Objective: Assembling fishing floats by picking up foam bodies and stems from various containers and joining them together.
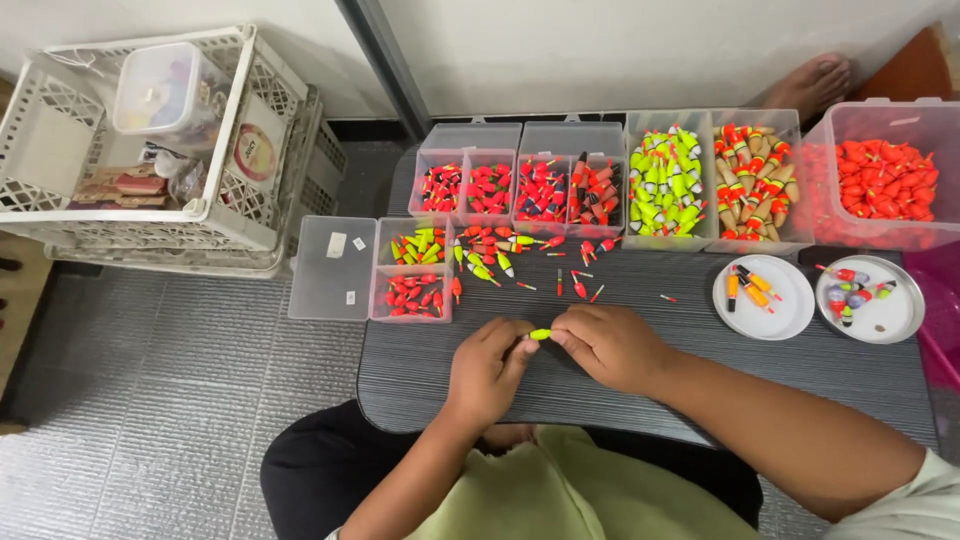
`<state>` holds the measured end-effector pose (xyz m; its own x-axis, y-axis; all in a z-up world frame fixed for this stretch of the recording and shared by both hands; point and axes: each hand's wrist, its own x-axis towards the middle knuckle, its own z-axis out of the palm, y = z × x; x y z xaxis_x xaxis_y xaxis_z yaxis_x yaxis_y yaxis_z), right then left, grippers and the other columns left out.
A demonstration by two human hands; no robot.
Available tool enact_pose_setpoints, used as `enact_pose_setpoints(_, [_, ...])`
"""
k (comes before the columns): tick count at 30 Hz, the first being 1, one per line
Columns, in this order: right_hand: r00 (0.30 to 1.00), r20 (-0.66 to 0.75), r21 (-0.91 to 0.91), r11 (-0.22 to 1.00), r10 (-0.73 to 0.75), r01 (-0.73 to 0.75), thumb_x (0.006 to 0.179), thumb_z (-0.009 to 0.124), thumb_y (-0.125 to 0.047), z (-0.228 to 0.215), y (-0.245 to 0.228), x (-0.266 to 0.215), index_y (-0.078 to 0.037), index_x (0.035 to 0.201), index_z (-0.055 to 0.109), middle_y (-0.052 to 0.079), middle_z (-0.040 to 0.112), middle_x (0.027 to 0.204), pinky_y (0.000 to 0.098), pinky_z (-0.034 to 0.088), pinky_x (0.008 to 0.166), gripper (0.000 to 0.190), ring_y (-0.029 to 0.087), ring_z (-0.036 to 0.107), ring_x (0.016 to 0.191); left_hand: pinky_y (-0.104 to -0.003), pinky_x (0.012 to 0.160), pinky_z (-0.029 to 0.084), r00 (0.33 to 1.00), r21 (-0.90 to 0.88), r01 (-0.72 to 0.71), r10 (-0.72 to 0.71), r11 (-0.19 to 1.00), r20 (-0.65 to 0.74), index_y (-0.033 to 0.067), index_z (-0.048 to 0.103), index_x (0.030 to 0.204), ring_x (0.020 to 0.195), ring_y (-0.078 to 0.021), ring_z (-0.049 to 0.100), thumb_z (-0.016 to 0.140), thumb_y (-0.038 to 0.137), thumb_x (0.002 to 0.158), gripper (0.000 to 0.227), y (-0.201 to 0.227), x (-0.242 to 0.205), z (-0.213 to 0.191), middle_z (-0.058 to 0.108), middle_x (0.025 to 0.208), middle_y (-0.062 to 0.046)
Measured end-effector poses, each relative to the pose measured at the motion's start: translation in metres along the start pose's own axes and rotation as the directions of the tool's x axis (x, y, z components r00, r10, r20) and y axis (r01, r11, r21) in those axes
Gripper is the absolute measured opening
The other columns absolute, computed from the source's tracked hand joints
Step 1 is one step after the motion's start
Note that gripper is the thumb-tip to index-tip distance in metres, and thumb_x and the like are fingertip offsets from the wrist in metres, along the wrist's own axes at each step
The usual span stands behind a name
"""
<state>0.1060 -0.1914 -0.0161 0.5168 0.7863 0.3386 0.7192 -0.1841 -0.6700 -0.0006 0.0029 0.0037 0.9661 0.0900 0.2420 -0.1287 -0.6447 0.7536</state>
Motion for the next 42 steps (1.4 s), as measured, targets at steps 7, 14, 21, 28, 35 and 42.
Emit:
enact_pose_setpoints(7, [1.0,0.025,-0.004,1.0,-0.007,0.007,0.102,0.051,-0.023,0.0,-0.003,-0.001,-0.013,0.103,0.071,0.003,0.066,0.063,0.0349,0.057,0.058,0.022,0.025,0.068,0.06,-0.036,0.062,0.057,0.999,-0.005,0.032,-0.032,0.999,0.004,0.0137,0.071,0.093,0.071,-0.0265,0.07,0.056,0.032,0.102,0.025,-0.005,-0.002,0.005,0.067,0.075,-0.004])
enact_pose_setpoints(14, [0.998,0.042,-0.001,0.999,0.045,-0.045,0.102,0.051,-0.024,-0.001,-0.005,-0.001,-0.013,0.105,0.071,0.002,0.068,0.059,0.0341,0.058,0.058,0.023,0.022,0.07,0.058,-0.04,0.063,0.058,0.999,-0.048,0.045,-0.046,0.998,-0.024,0.0133,0.069,0.096,0.073,-0.0302,0.071,0.058,0.032,0.1,0.022,0.002,-0.001,-0.001,0.067,0.078,-0.006])
enact_pose_setpoints(21, [0.997,0.038,-0.082,0.994,0.072,-0.069,0.102,0.052,-0.029,0.0,-0.004,-0.004,-0.017,0.11,0.07,0.006,0.075,0.069,0.0363,0.06,0.065,0.023,0.025,0.074,0.068,-0.038,0.064,0.059,0.998,-0.026,0.029,-0.03,0.999,-0.051,0.013,0.071,0.098,0.076,-0.0281,0.073,0.068,0.026,0.096,0.014,-0.001,-0.004,0.004,0.069,0.083,-0.006])
enact_pose_setpoints(28, [0.998,0.045,-0.091,0.995,0.043,-0.039,0.101,0.053,-0.026,-0.004,-0.002,-0.004,-0.015,0.111,0.072,0.006,0.077,0.078,0.0359,0.06,0.068,0.024,0.025,0.075,0.075,-0.037,0.063,0.058,0.999,0.015,0.049,-0.048,0.999,-0.023,0.0115,0.071,0.094,0.074,-0.0276,0.072,0.058,0.025,0.102,0.021,0.005,0.003,0.003,0.068,0.08,-0.005])
enact_pose_setpoints(35, [0.943,-0.215,-0.478,0.815,0.254,-0.328,0.095,0.062,-0.037,-0.073,-0.011,0.013,-0.027,0.107,0.074,0.006,0.075,0.076,0.0435,0.059,0.075,0.019,0.028,0.075,0.08,-0.04,0.066,0.06,0.992,0.281,-0.086,0.108,0.956,-0.065,0.0086,0.068,0.113,0.082,-0.0312,0.073,0.068,0.014,0.093,0.02,0.025,0.036,-0.006,0.067,0.096,-0.01])
enact_pose_setpoints(42, [0.796,-0.508,-0.686,0.404,0.329,-0.605,0.109,0.042,-0.056,-0.123,0.058,0.003,-0.033,0.111,0.065,0.0,0.071,0.078,0.0392,0.061,0.071,0.033,0.022,0.075,0.078,-0.046,0.075,0.058,0.947,0.542,-0.311,0.204,0.781,0.25,0.0198,0.067,0.126,0.104,-0.0357,0.065,0.064,0.005,0.085,0.043,0.018,0.067,0.02,0.056,0.123,-0.011])
